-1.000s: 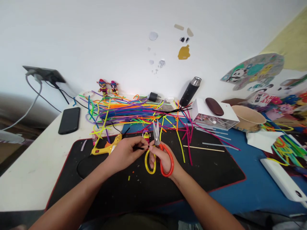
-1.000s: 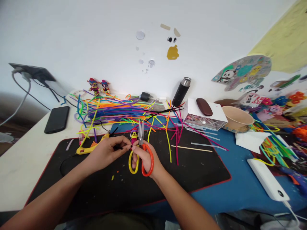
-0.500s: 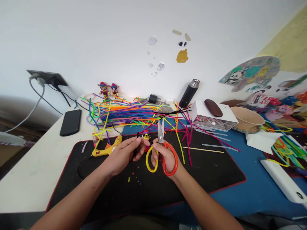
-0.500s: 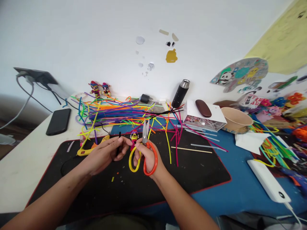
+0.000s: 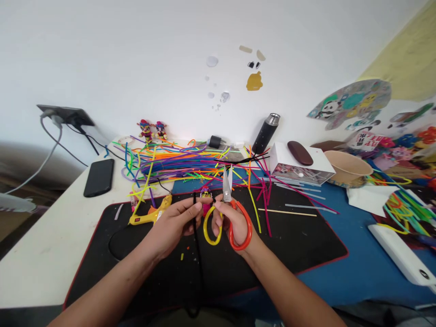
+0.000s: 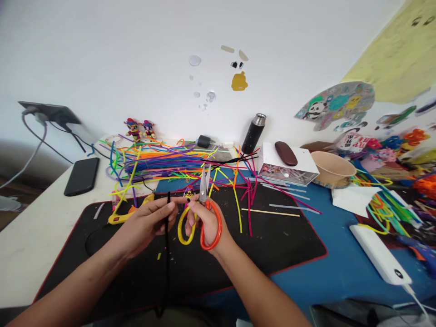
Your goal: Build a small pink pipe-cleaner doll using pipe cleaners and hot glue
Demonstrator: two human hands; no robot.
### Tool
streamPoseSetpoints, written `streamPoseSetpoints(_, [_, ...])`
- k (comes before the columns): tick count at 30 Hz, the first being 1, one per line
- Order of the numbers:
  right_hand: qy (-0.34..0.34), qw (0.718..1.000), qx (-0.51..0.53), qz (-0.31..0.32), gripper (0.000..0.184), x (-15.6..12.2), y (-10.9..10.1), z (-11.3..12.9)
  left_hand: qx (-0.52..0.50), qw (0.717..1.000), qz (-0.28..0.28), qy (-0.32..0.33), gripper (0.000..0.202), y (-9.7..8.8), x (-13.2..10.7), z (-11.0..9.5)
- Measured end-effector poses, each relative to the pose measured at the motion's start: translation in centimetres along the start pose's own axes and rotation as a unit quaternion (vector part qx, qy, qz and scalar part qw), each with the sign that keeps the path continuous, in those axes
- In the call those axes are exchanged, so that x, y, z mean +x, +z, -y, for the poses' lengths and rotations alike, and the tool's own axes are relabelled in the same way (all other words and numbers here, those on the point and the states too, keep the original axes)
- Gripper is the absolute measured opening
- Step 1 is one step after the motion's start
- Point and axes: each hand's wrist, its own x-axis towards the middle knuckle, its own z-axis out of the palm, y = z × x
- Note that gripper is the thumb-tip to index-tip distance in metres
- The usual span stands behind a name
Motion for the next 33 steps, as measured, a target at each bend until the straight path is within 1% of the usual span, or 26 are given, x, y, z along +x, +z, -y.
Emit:
streamPoseSetpoints(4, [0.004,1.000,-0.011,0.004,0.035,-0.1,-0.2,-0.5,0.042,0.998,0.023,0.028,0.064,0.1,0.4,1.1])
streamPoseSetpoints(6, [0.007,1.000,-0.014,0.003,0.035,-0.1,-0.4,-0.9,0.037,0.998,0.037,0.033,0.061,0.1,0.5,1.5])
streamPoseSetpoints(9, [0.014,1.000,-0.016,-0.002,0.037,0.0,-0.7,-1.3,0.017,0.999,0.042,0.025,0.058,0.0,0.7,1.7])
streamPoseSetpoints(12, [0.017,1.000,-0.019,-0.006,0.039,0.0,-0.9,-1.5,0.030,0.998,0.039,0.029,0.054,-0.3,0.7,1.5])
streamPoseSetpoints(16, [0.021,0.999,-0.026,-0.009,0.035,0.0,-1.0,-1.8,0.104,0.992,0.015,0.064,0.048,-0.5,0.5,0.9])
streamPoseSetpoints(19, [0.019,0.999,-0.035,-0.006,0.035,0.0,-1.0,-2.2,0.134,0.988,0.023,0.068,0.041,-0.3,0.4,0.6])
streamPoseSetpoints(24, [0.012,0.999,-0.050,0.011,0.034,0.0,-1.1,-2.8,0.149,0.985,0.039,0.083,0.032,-0.1,0.7,0.6])
streamPoseSetpoints(30, [0.017,0.998,-0.051,0.015,0.031,-0.1,-1.2,-3.0,0.186,0.978,0.030,0.084,0.034,-0.3,1.0,1.0])
streamPoseSetpoints(33, [0.023,0.998,-0.058,0.022,0.032,-0.2,-1.3,-3.1,0.191,0.978,0.025,0.085,0.037,-0.4,1.0,0.8])
